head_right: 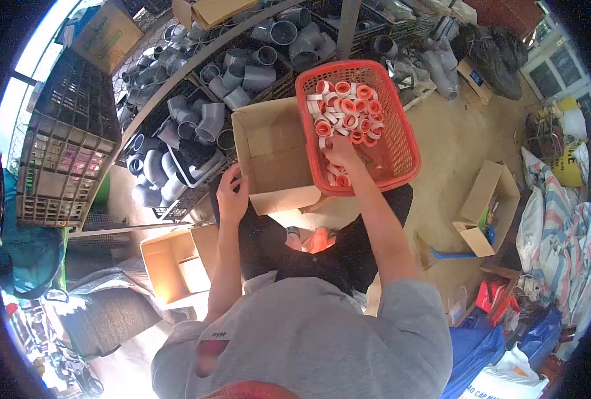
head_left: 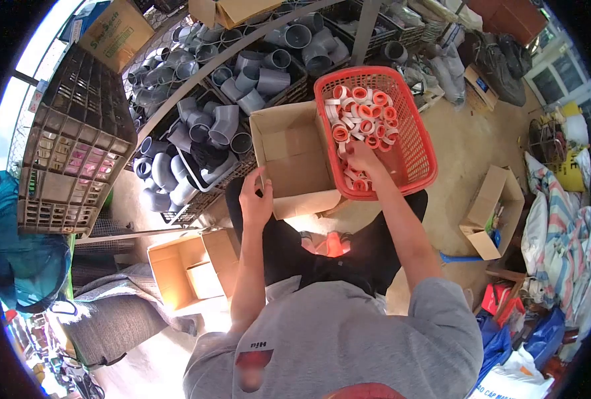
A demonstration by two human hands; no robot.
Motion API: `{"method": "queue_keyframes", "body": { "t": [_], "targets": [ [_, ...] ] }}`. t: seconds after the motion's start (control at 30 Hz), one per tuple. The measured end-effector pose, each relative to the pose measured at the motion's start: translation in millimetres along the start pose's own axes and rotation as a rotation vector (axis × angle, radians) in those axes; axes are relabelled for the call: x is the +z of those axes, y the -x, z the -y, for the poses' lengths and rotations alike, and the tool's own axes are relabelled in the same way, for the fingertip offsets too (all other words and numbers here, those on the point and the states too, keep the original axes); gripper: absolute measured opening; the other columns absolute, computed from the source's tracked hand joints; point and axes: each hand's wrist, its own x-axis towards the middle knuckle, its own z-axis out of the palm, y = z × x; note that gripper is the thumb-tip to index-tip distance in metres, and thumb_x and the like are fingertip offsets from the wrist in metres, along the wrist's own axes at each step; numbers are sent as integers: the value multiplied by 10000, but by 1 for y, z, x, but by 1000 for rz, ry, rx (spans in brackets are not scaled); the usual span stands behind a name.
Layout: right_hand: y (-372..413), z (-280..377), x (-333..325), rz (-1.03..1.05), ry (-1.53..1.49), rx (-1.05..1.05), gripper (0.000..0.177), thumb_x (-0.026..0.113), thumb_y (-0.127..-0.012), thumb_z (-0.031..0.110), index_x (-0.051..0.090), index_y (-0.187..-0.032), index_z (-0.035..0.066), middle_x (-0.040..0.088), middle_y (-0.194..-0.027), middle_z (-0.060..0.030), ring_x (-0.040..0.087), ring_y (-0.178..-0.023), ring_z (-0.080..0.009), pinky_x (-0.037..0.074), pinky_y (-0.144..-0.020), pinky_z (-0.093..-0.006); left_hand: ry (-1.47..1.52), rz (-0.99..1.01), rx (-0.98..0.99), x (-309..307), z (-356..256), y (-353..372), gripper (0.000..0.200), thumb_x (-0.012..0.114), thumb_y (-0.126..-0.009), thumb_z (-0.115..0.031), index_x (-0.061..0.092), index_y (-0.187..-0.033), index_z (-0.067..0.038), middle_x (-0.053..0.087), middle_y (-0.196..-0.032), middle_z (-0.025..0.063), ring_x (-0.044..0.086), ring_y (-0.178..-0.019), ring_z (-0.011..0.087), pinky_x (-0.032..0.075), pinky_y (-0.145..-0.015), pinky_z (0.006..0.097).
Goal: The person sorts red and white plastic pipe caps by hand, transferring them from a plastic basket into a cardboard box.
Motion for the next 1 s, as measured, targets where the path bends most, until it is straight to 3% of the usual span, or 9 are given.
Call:
{"method": "queue_keyframes", "body": {
  "t": [0.17, 0.3, 0.47, 0.53, 0.67, 0.7, 0.77, 0.9, 1.0],
  "targets": [
    [109, 118, -36, -378, 8, -427, 261, 762, -868, 166, 689, -1087, 46, 631, -1246, -137, 675, -1045, -338, 552, -848, -449, 804, 301, -289, 10, -61, 1, 385, 647, -1025, -94, 576, -1393, -7, 688, -1269, 138, 678, -1127, 190, 579, -954, 372],
    [144, 135, -2, -433, 163, -657, 346, 769, -863, 145, 663, -1191, 112, 568, -1345, -100, 679, -1075, -296, 571, -844, -441, 779, 372, -240, 30, -66, -7, 367, 639, -1030, -90, 566, -1377, 5, 709, -1213, 125, 722, -1038, 208, 605, -893, 325],
    [161, 144, 26, -383, -136, -569, 556, 741, -892, 184, 555, -1414, 149, 571, -1337, -118, 675, -1092, -328, 576, -852, -463, 537, 340, -214, 23, -39, -23, 245, 622, -1027, -65, 653, -1267, -29, 740, -1106, 149, 742, -937, 177, 621, -731, 317],
    [163, 145, 39, 14, -164, -298, 649, 713, -912, 207, 452, -1503, 143, 562, -1356, -145, 678, -1105, -353, 578, -866, -470, 125, 401, -116, 20, -11, -39, 238, 645, -986, -48, 689, -1219, -55, 735, -1090, 184, 746, -922, 255, 596, -735, 358],
    [139, 95, 106, 150, 84, -374, 755, 713, -901, 184, 365, -1564, 92, 503, -1499, -198, 673, -1126, -399, 573, -924, -489, -169, 519, 275, 48, 42, -73, 244, 644, -942, -40, 711, -1174, -70, 737, -1067, 149, 729, -891, 319, 567, -801, 413],
    [140, 94, 107, 151, 76, -376, 755, 713, -901, 184, 365, -1564, 92, 503, -1499, -198, 673, -1126, -399, 573, -924, -489, -176, 522, 274, 56, 54, -81, 244, 644, -942, -40, 711, -1174, -70, 737, -1067, 149, 729, -891, 319, 567, -801, 413],
    [145, 88, 105, 169, 11, -386, 683, 705, -910, 185, 436, -1527, 70, 516, -1495, -201, 628, -1212, -408, 539, -1011, -486, -444, 918, 136, 79, 74, -89, 250, 686, -839, -29, 777, -1053, -122, 751, -1093, 168, 724, -1044, 355, 566, -869, 480],
    [157, 74, 101, 212, -81, -427, 651, 701, -914, 179, 469, -1511, 60, 507, -1511, -210, 579, -1289, -414, 492, -1085, -478, -666, 985, 124, 122, 99, -77, 215, 726, -824, -51, 786, -1027, -89, 755, -992, 174, 734, -943, 351, 572, -812, 436],
    [169, 71, 95, 188, -134, -445, 643, 701, -918, 180, 481, -1510, 58, 509, -1512, -216, 542, -1339, -411, 464, -1121, -463, -878, 1264, -63, 168, 159, -59, 180, 731, -809, -54, 810, -964, -98, 768, -1001, 177, 741, -992, 350, 588, -816, 437]
  ]
}}
